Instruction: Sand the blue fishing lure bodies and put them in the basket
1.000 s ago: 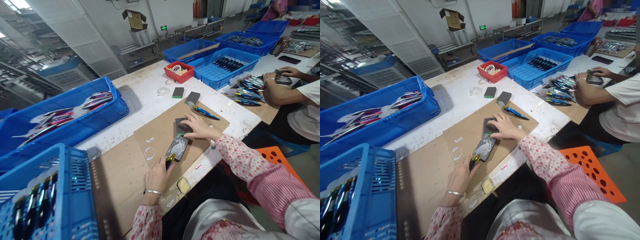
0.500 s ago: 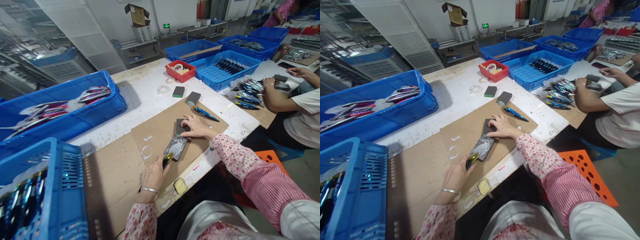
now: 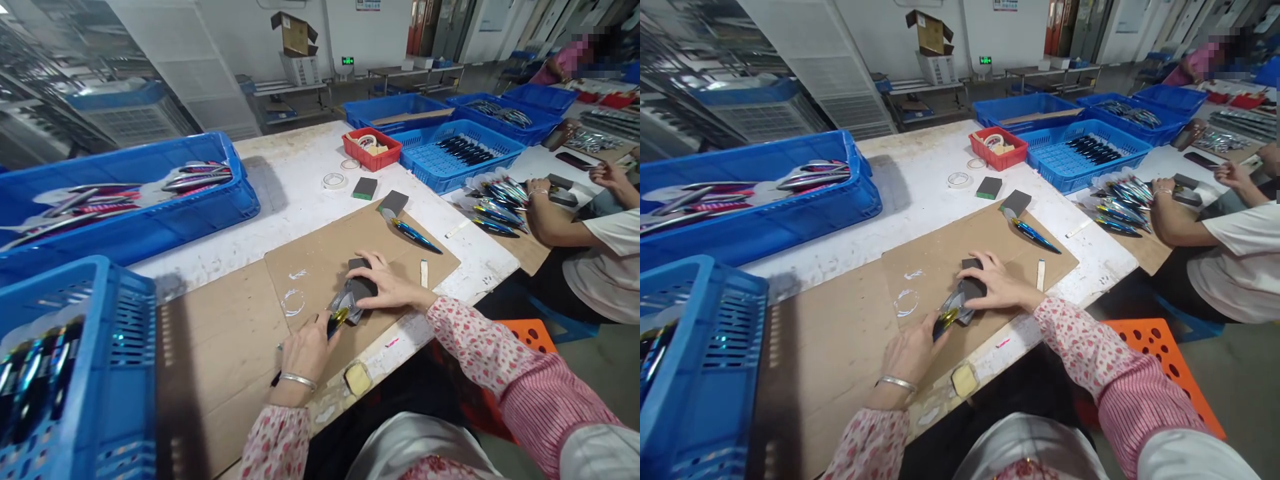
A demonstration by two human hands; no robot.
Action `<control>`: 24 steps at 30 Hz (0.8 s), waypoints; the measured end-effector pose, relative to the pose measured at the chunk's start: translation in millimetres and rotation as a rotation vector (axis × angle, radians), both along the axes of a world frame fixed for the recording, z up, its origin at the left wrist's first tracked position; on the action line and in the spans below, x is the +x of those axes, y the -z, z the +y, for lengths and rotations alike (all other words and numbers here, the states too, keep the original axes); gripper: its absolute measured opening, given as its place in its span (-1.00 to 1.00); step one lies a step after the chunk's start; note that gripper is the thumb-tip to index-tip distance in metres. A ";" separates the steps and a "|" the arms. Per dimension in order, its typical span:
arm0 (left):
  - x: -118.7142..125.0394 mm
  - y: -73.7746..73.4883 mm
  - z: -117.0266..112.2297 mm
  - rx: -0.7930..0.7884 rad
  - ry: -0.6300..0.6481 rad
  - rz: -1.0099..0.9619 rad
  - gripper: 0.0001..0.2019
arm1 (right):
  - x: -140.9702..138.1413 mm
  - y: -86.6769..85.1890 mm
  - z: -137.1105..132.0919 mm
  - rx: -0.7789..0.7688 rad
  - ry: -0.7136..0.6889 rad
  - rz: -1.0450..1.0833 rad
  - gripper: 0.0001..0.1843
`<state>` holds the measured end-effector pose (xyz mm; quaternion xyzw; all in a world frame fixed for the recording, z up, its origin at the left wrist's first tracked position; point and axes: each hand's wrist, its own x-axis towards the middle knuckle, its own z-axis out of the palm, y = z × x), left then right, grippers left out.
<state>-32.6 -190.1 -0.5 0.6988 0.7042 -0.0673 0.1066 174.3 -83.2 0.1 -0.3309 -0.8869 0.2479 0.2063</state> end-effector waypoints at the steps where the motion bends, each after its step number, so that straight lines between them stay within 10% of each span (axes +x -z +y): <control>1: 0.3 -0.2 0.1 -0.004 0.008 0.006 -0.69 | -9.1 1.7 -2.6 0.005 0.064 0.004 -0.51; 7: 1.6 -0.9 -0.8 -0.024 0.019 0.052 -0.70 | -58.6 8.6 -4.5 0.100 0.225 0.058 -0.73; 24: 0.1 3.1 1.1 -0.014 0.034 0.005 -0.75 | -44.1 7.4 0.8 0.131 0.202 0.047 -0.77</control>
